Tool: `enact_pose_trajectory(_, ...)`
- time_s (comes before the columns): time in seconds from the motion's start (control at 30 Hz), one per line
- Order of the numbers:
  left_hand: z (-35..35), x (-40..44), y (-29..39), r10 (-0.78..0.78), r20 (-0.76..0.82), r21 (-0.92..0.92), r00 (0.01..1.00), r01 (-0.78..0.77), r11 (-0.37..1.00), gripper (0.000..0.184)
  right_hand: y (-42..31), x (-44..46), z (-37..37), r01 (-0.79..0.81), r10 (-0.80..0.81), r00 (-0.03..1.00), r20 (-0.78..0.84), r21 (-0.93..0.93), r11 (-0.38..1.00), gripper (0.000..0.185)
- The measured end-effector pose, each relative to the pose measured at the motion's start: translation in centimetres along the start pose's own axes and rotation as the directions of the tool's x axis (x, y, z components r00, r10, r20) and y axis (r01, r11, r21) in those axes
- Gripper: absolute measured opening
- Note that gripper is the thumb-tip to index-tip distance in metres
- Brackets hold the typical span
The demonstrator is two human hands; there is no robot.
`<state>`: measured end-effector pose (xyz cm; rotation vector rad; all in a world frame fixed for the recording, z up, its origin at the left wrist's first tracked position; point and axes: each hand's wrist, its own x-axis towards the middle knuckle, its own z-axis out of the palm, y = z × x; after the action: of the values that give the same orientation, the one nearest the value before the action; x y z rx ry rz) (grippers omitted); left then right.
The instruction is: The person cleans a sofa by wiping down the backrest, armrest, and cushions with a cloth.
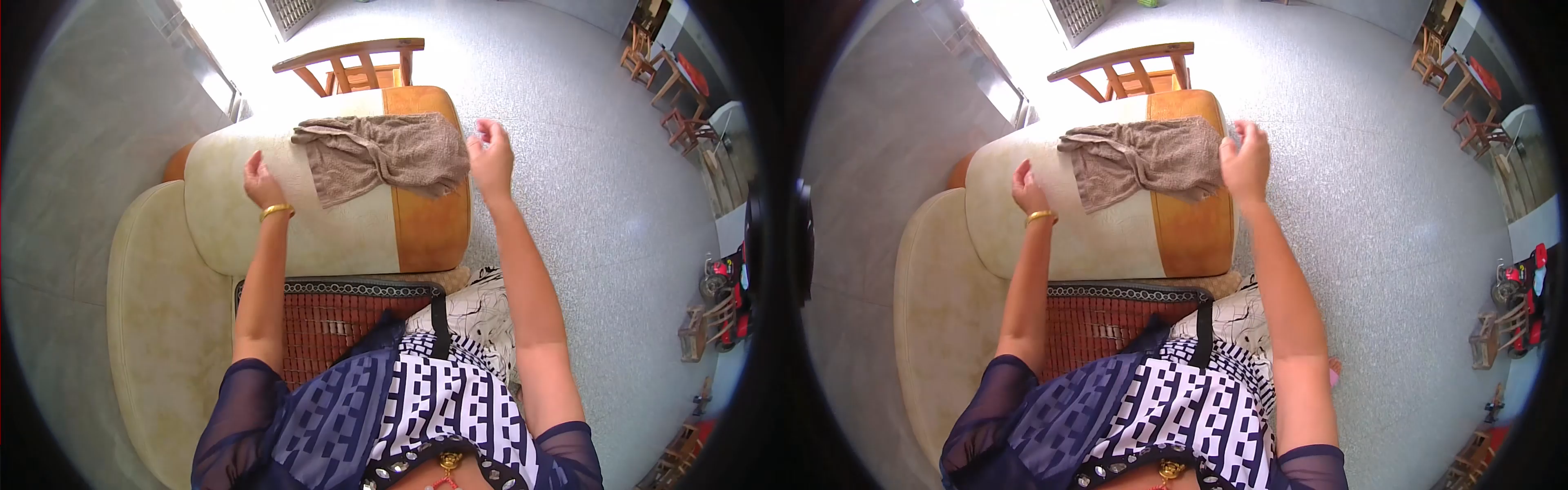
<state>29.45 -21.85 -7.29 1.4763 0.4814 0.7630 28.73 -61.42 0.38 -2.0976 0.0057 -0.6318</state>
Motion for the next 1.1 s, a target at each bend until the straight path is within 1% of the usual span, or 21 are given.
enact_pose_trajectory(0.03, -1.7, -0.5, 0.7, 0.23, 0.033, 0.374, 0.973, -0.226, 0.899, 0.04, -0.5, -1.0, 0.6, -0.001, 0.001, 1.0, 0.0, -0.002, 1.0, 0.031)
enact_pose_trajectory(0.07, -2.4, -0.9, 1.2, 0.42, 0.152, 0.675, 0.895, -0.404, 0.618, 0.039, -1.0, -1.9, 1.5, 0.097, -0.093, 0.994, 0.057, -0.074, 0.992, 0.03)
enact_pose_trajectory(0.1, -2.1, -0.8, 1.1, 0.419, 0.154, 0.672, 0.895, -0.405, 0.619, 0.039, -1.6, -2.6, 2.2, 0.197, -0.181, 0.976, 0.12, -0.141, 0.97, 0.03)
enact_pose_trajectory(0.13, -1.6, -0.7, 1.0, 0.41, 0.213, 0.826, 0.887, -0.388, 0.409, 0.043, -2.3, -3.2, 3.0, 0.197, -0.18, 0.976, 0.119, -0.144, 0.97, 0.03)
enact_pose_trajectory(0.17, -1.1, -0.6, 0.9, 0.388, 0.267, 0.92, 0.882, -0.353, 0.169, 0.046, -3.1, -3.6, 3.8, 0.241, -0.204, 0.963, 0.176, -0.228, 0.943, 0.034)
enact_pose_trajectory(0.2, -0.6, -0.8, 1.1, 0.39, 0.264, 0.92, 0.882, -0.352, 0.174, 0.046, -3.8, -3.8, 4.5, 0.292, -0.225, 0.946, 0.235, -0.307, 0.906, 0.038)
enact_pose_trajectory(0.23, -0.1, -1.3, 1.7, 0.3, 0.311, 0.915, 0.902, -0.37, 0.164, 0.049, -3.9, -4.1, 5.3, 0.296, -0.23, 0.945, 0.234, -0.307, 0.904, 0.038)
enact_pose_trajectory(0.27, 0.0, -1.6, 2.0, 0.204, 0.356, 0.908, 0.912, -0.39, 0.154, 0.052, -3.6, -4.5, 6.4, 0.323, -0.254, 0.943, 0.215, -0.401, 0.857, 0.046)
enact_pose_trajectory(0.3, -0.1, -1.5, 1.8, 0.205, 0.355, 0.908, 0.912, -0.389, 0.157, 0.052, -3.3, -4.5, 7.3, 0.342, -0.28, 0.939, 0.198, -0.492, 0.801, 0.054)
enact_pose_trajectory(0.33, -0.3, -1.3, 1.6, 0.197, 0.363, 0.903, 0.911, -0.396, 0.166, 0.053, -2.9, -4.3, 8.0, 0.309, -0.181, 0.942, 0.284, -0.516, 0.799, 0.07)
enact_pose_trajectory(0.47, -0.5, -1.4, 0.9, 0.221, 0.371, 0.894, 0.902, -0.411, 0.177, 0.054, -2.9, -2.6, 10.0, 0.252, -0.081, 0.95, 0.302, -0.587, 0.77, 0.08)
enact_pose_trajectory(0.53, -0.5, -1.5, 0.9, 0.232, 0.365, 0.895, 0.902, -0.409, 0.181, 0.053, -3.2, 0.1, 10.7, 0.173, 0.063, 0.93, 0.363, -0.581, 0.795, 0.091)
enact_pose_trajectory(0.57, -0.4, -1.6, 0.9, 0.246, 0.361, 0.895, 0.9, -0.408, 0.182, 0.053, -3.3, 1.6, 10.9, 0.178, 0.062, 0.927, 0.37, -0.58, 0.795, 0.091)
enact_pose_trajectory(0.63, -0.2, -1.6, 1.1, 0.258, 0.357, 0.894, 0.898, -0.409, 0.183, 0.053, -3.5, 4.6, 11.5, 0.136, 0.192, 0.867, 0.46, -0.589, 0.797, 0.098)
enact_pose_trajectory(0.73, -0.3, -1.7, 1.0, 0.275, 0.361, 0.893, 0.891, -0.415, 0.173, 0.053, -2.5, 8.9, 13.5, 0.168, 0.22, 0.8, 0.558, -0.56, 0.811, 0.102)
enact_pose_trajectory(0.83, -0.2, -1.8, 0.9, 0.296, 0.364, 0.891, 0.883, -0.422, 0.165, 0.053, -3.2, 11.9, 15.4, 0.282, 0.191, 0.726, 0.661, -0.539, 0.793, 0.069)
enact_pose_trajectory(0.87, -0.1, -1.8, 0.9, 0.302, 0.363, 0.893, 0.881, -0.422, 0.157, 0.053, -3.5, 12.6, 16.2, 0.285, 0.194, 0.721, 0.666, -0.54, 0.792, 0.069)
enact_pose_trajectory(0.93, -0.1, -1.8, 0.9, 0.307, 0.36, 0.896, 0.881, -0.418, 0.15, 0.053, -4.6, 13.3, 17.5, 0.347, 0.158, 0.59, 0.792, -0.425, 0.836, 0.057)
enact_pose_trajectory(0.97, -0.1, -1.8, 0.9, 0.313, 0.356, 0.899, 0.88, -0.414, 0.142, 0.052, -4.7, 12.9, 17.9, 0.347, 0.158, 0.588, 0.793, -0.424, 0.836, 0.057)
enact_pose_trajectory(1.07, 0.1, -1.6, 1.0, 0.324, 0.359, 0.899, 0.876, -0.417, 0.132, 0.052, -4.0, 11.5, 18.0, 0.41, -0.145, 0.658, 0.739, -0.19, 0.892, 0.057)
enact_pose_trajectory(1.1, 0.0, -1.7, 1.0, 0.329, 0.358, 0.898, 0.874, -0.419, 0.133, 0.053, -4.2, 10.6, 17.1, 0.409, -0.143, 0.659, 0.738, -0.192, 0.892, 0.057)
